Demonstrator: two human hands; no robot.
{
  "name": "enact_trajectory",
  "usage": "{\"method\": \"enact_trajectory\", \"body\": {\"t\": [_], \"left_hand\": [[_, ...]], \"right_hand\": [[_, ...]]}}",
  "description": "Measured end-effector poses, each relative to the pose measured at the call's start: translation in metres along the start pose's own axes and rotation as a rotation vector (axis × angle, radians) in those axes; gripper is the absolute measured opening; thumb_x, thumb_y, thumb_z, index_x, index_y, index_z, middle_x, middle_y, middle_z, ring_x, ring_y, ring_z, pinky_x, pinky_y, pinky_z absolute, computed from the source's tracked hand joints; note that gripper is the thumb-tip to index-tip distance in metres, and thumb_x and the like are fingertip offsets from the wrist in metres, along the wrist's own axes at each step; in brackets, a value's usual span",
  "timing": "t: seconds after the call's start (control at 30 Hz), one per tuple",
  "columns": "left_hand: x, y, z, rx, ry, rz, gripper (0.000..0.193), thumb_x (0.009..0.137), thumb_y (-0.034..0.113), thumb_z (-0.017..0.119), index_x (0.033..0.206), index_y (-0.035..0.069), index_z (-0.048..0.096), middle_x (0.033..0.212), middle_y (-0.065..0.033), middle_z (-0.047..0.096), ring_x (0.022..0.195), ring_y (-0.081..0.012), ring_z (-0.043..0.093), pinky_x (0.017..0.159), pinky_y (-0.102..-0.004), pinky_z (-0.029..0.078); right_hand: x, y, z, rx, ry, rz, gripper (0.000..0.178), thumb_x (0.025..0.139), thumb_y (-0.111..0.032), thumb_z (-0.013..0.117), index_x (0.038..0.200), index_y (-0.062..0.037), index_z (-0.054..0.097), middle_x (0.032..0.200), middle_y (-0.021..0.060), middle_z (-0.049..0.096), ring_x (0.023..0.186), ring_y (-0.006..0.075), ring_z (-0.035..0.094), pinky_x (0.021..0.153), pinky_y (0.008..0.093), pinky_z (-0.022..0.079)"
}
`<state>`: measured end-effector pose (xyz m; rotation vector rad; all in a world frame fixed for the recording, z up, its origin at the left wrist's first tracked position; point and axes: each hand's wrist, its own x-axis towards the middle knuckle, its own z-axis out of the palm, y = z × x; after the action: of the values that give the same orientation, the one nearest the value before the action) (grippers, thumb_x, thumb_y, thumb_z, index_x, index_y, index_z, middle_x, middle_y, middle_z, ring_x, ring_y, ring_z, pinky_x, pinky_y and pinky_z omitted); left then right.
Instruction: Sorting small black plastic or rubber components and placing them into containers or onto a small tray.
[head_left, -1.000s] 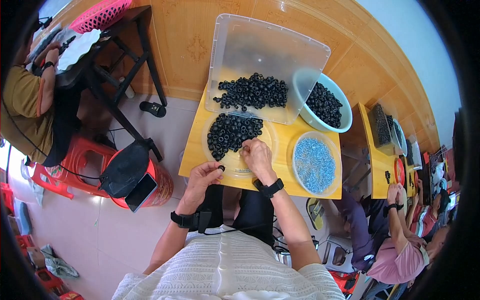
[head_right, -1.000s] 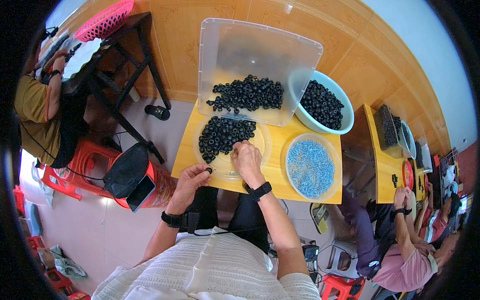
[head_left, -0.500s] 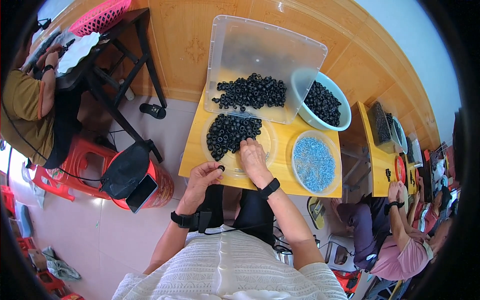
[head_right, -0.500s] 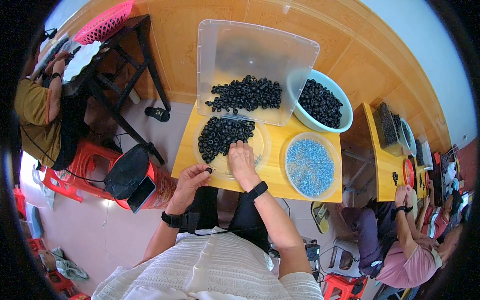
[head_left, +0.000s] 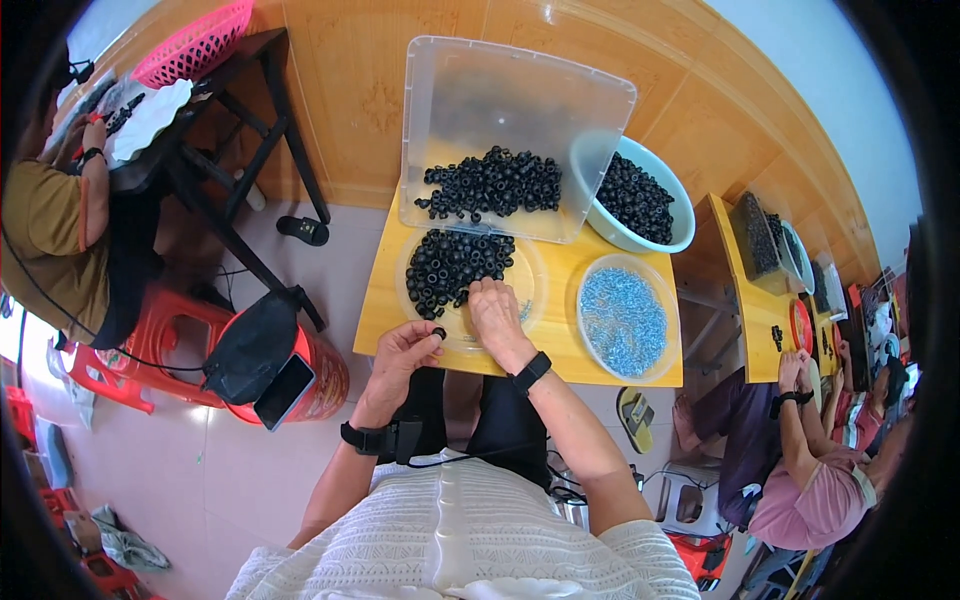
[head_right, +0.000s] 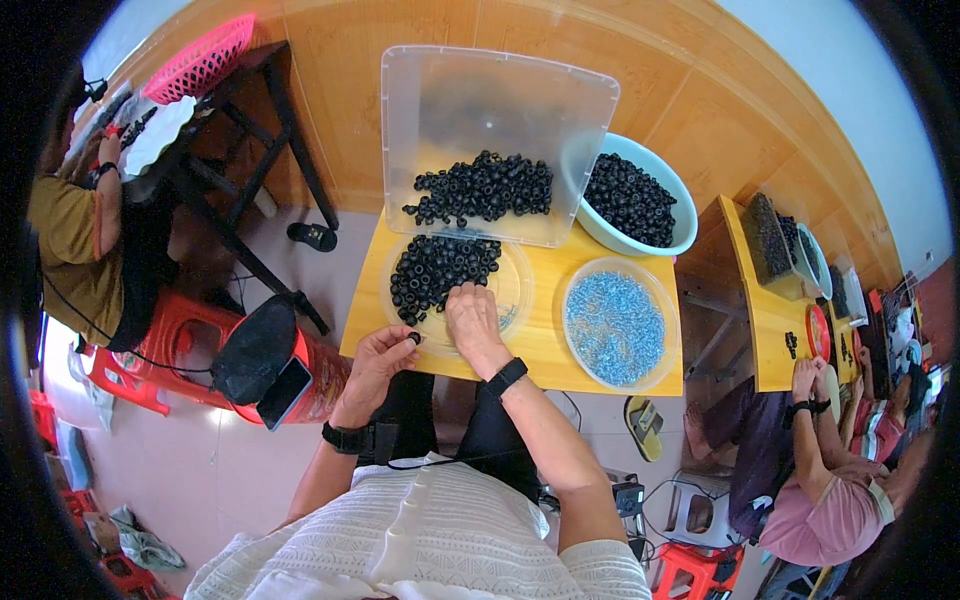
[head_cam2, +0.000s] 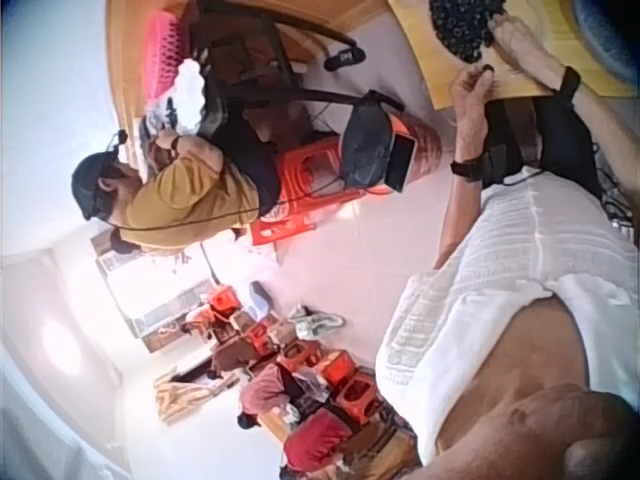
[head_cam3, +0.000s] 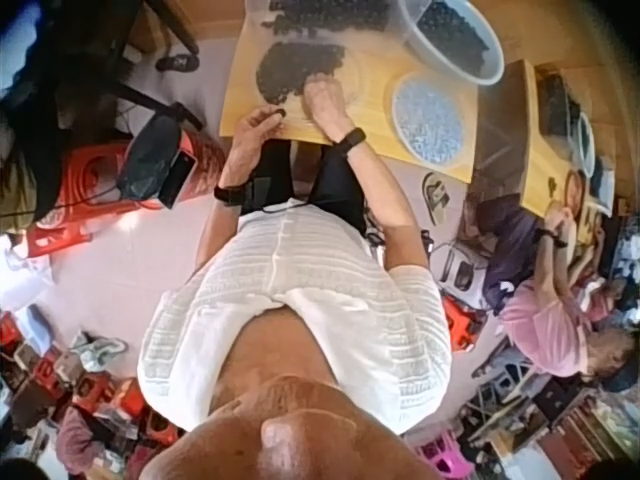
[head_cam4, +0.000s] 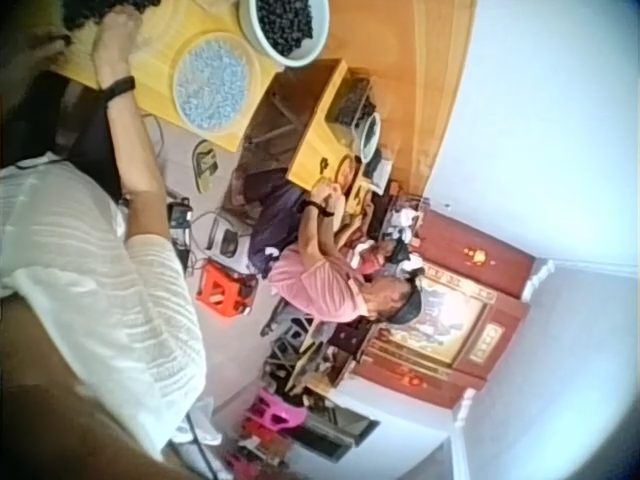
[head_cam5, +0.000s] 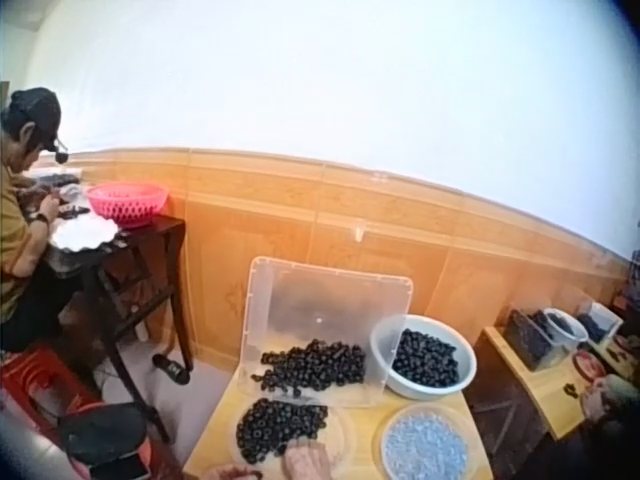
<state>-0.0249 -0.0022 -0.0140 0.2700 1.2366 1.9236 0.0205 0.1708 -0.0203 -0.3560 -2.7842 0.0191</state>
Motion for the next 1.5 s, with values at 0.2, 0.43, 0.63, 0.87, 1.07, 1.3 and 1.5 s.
{"method": "enact_trajectory", "body": {"t": [0.2, 0.43, 0.63, 0.87, 1.07, 1.3, 1.5], "left_hand": [[-0.006, 0.008, 0.001, -0.089, -0.029, 0.020, 0.016, 0.081, 0.003, 0.060, 0.096, 0.000, 0.059, 0.086, -0.0073, 0.064, 0.074, -0.0125, 0.062, 0.068, -0.0227, 0.051], [-0.005, 0.005, 0.004, -0.069, -0.018, 0.055, 0.017, 0.082, 0.002, 0.058, 0.098, 0.000, 0.059, 0.090, -0.0097, 0.064, 0.076, -0.0150, 0.063, 0.070, -0.0245, 0.053], [-0.003, 0.005, 0.006, -0.081, -0.010, 0.067, 0.016, 0.079, 0.001, 0.062, 0.095, -0.002, 0.060, 0.085, -0.0098, 0.064, 0.073, -0.0160, 0.064, 0.068, -0.0245, 0.053], [-0.006, 0.004, 0.002, 0.013, -0.010, 0.061, 0.016, 0.079, 0.000, 0.061, 0.095, -0.002, 0.061, 0.084, -0.0092, 0.064, 0.074, -0.0150, 0.063, 0.069, -0.0247, 0.053], [-0.009, 0.003, 0.004, 0.027, -0.051, 0.058, 0.018, 0.079, 0.000, 0.061, 0.097, -0.002, 0.060, 0.086, -0.0093, 0.064, 0.074, -0.0148, 0.063, 0.070, -0.0255, 0.053], [-0.010, 0.007, 0.010, 0.118, -0.067, 0.070, 0.019, 0.078, 0.000, 0.062, 0.097, -0.002, 0.060, 0.087, -0.0096, 0.064, 0.075, -0.0155, 0.063, 0.070, -0.0260, 0.053], [-0.010, 0.006, 0.011, 0.070, -0.089, 0.033, 0.019, 0.078, 0.001, 0.063, 0.096, -0.003, 0.060, 0.085, -0.0087, 0.064, 0.074, -0.0146, 0.063, 0.069, -0.0253, 0.052]], "right_hand": [[-0.004, 0.001, -0.011, 0.114, 0.042, 0.055, 0.007, 0.072, -0.003, 0.052, 0.076, -0.0015, 0.057, 0.074, 0.0137, 0.055, 0.073, 0.0280, 0.056, 0.065, 0.0371, 0.044], [-0.031, -0.031, -0.058, 1.026, 0.128, 0.247, 0.009, 0.077, -0.001, 0.056, 0.083, 0.0018, 0.062, 0.074, 0.0154, 0.058, 0.067, 0.0299, 0.059, 0.060, 0.0335, 0.046], [-0.039, -0.047, -0.070, 1.012, 0.159, 0.236, 0.009, 0.077, 0.000, 0.057, 0.084, 0.0017, 0.062, 0.073, 0.0143, 0.057, 0.067, 0.0283, 0.058, 0.059, 0.0316, 0.044], [-0.046, -0.059, -0.071, 0.865, 0.232, 0.209, 0.011, 0.076, 0.000, 0.057, 0.086, 0.0014, 0.062, 0.072, 0.0139, 0.054, 0.068, 0.0297, 0.056, 0.060, 0.0342, 0.044], [-0.052, -0.062, -0.073, 0.797, 0.272, 0.217, 0.013, 0.076, 0.001, 0.056, 0.088, 0.0014, 0.062, 0.073, 0.0135, 0.054, 0.067, 0.0295, 0.055, 0.060, 0.0338, 0.044], [-0.053, -0.055, -0.072, 0.867, 0.253, 0.239, 0.013, 0.075, 0.003, 0.058, 0.087, 0.0021, 0.062, 0.072, 0.0125, 0.055, 0.065, 0.0254, 0.057, 0.058, 0.0302, 0.045], [-0.055, -0.051, -0.070, 1.195, 0.168, 0.470, 0.007, 0.074, 0.003, 0.061, 0.081, 0.0017, 0.061, 0.071, 0.0108, 0.057, 0.063, 0.0197, 0.060, 0.057, 0.0270, 0.046]]}}
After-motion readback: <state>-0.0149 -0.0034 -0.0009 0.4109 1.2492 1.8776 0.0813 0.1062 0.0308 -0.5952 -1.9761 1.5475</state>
